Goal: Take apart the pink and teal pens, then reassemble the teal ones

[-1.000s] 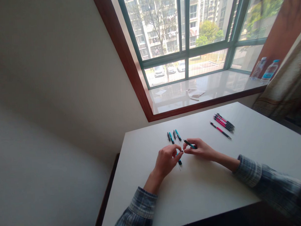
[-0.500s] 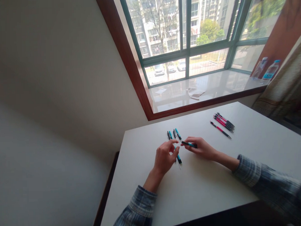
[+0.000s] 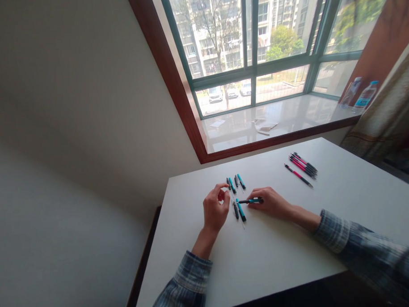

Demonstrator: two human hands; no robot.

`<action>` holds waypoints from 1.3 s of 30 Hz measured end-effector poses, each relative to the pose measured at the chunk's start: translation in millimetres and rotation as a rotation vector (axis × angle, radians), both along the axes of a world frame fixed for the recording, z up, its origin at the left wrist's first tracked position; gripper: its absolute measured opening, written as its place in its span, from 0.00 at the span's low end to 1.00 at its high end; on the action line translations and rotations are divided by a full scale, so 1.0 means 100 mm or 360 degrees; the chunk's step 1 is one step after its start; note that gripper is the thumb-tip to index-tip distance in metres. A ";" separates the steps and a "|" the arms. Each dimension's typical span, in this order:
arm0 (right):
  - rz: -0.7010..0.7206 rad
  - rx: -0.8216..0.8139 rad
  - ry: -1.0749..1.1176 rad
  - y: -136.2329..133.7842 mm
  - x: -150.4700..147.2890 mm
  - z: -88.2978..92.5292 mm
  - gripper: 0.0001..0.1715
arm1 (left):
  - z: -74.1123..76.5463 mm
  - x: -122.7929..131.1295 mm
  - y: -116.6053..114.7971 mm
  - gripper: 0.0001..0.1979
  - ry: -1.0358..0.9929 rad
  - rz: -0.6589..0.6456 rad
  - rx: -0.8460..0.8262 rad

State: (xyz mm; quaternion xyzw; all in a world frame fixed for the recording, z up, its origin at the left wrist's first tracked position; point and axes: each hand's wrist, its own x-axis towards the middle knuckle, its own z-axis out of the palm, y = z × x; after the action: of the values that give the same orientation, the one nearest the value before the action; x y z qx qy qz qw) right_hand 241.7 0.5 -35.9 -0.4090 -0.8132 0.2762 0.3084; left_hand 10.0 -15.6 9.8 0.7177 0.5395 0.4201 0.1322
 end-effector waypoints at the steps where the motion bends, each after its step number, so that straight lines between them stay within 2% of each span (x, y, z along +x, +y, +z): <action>1: -0.0014 0.0004 0.0009 0.01 -0.01 0.00 0.08 | 0.01 0.00 0.00 0.09 -0.0022 0.0026 0.0008; 7: -0.0079 0.0016 0.0054 0.10 -0.10 0.06 0.12 | 0.04 0.01 -0.03 0.09 -0.0132 0.0119 0.0050; 16: -0.0132 0.0028 0.0135 0.11 -0.11 0.12 0.11 | 0.06 0.06 -0.09 0.10 -0.0256 0.0083 -0.0003; 19: -0.0206 -0.0042 0.0277 0.09 -0.09 0.16 0.16 | 0.05 0.05 -0.07 0.11 -0.0396 0.0070 -0.0059; 21: -0.0215 -0.0173 0.0433 0.07 -0.09 0.18 0.20 | 0.05 0.03 -0.04 0.13 -0.0545 0.0017 -0.0147; 23: -0.0120 -0.0425 0.0683 0.04 -0.10 0.19 0.23 | 0.03 0.03 0.00 0.18 -0.0715 -0.0105 -0.0299; 27: 0.0243 -0.1234 0.1267 -0.06 -0.14 0.17 0.24 | -0.05 0.04 0.03 0.26 -0.1054 -0.0431 -0.0626; 30: 0.0545 -0.1646 0.1384 -0.16 -0.16 0.18 0.22 | -0.11 0.05 0.02 0.29 -0.1271 -0.0605 -0.0823; 33: 0.0703 -0.1765 0.1372 -0.21 -0.18 0.19 0.21 | -0.12 0.05 -0.01 0.29 -0.1367 -0.0720 -0.0961; 39: 0.0765 -0.1863 0.1457 -0.22 -0.19 0.18 0.20 | -0.07 0.07 -0.05 0.27 -0.1528 -0.0950 -0.1059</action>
State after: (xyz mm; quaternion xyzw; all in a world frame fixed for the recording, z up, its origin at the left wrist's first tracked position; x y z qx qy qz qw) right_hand 223.0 -21.7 -18.1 -0.1630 -0.3932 0.8609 0.2789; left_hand 16.8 -21.1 3.1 0.4901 0.2992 0.4497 0.6841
